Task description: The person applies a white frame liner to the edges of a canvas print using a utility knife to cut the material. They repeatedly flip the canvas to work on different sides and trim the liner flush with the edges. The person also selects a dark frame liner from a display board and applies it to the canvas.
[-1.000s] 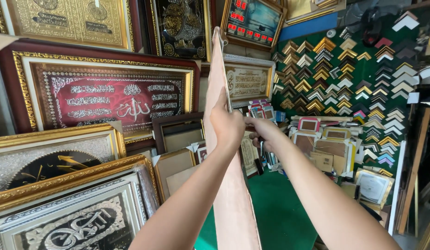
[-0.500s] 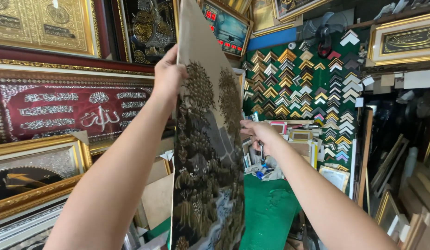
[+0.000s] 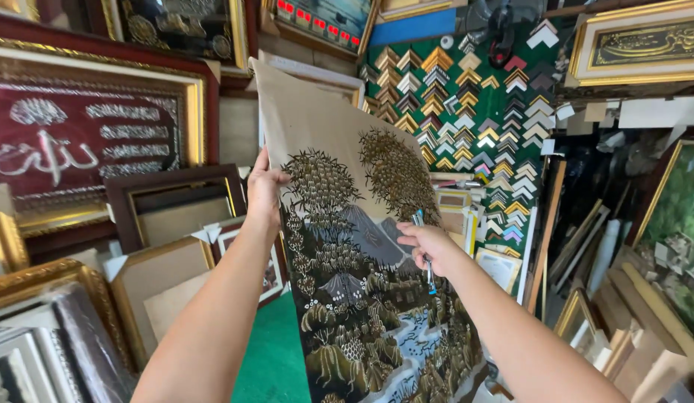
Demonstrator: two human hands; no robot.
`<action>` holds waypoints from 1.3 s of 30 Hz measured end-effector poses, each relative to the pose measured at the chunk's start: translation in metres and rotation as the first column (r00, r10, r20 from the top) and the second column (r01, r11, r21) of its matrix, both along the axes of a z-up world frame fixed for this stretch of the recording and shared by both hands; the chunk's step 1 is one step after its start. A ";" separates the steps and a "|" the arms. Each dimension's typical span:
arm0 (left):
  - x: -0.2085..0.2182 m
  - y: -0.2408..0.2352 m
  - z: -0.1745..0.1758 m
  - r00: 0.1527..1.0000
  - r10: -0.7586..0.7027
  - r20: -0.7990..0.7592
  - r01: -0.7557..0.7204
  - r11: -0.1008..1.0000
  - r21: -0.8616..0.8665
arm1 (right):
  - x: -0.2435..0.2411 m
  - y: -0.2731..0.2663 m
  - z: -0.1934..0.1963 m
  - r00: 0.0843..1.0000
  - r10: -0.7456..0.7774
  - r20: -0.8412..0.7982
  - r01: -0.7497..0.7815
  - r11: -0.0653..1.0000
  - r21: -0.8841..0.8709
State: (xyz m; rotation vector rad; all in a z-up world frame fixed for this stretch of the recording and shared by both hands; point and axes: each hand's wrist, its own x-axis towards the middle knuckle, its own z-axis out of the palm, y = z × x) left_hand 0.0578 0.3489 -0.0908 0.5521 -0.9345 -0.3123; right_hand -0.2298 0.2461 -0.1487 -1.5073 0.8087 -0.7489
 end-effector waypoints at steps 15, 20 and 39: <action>0.163 -0.196 -0.319 0.887 -0.067 -0.457 0.164 0.971 0.176 | 0.099 -0.136 -0.140 0.985 -0.020 -0.171 0.054 0.978 0.200; 0.157 -0.138 -0.340 0.795 -0.062 -0.604 0.217 0.958 0.187 | 0.159 -0.164 -0.194 0.970 -0.023 -0.243 0.093 0.955 0.281; 0.096 -0.034 -0.537 0.753 0.658 0.011 -0.387 0.430 0.815 | 0.151 -0.087 -0.324 0.971 -0.042 -0.236 0.171 0.811 0.559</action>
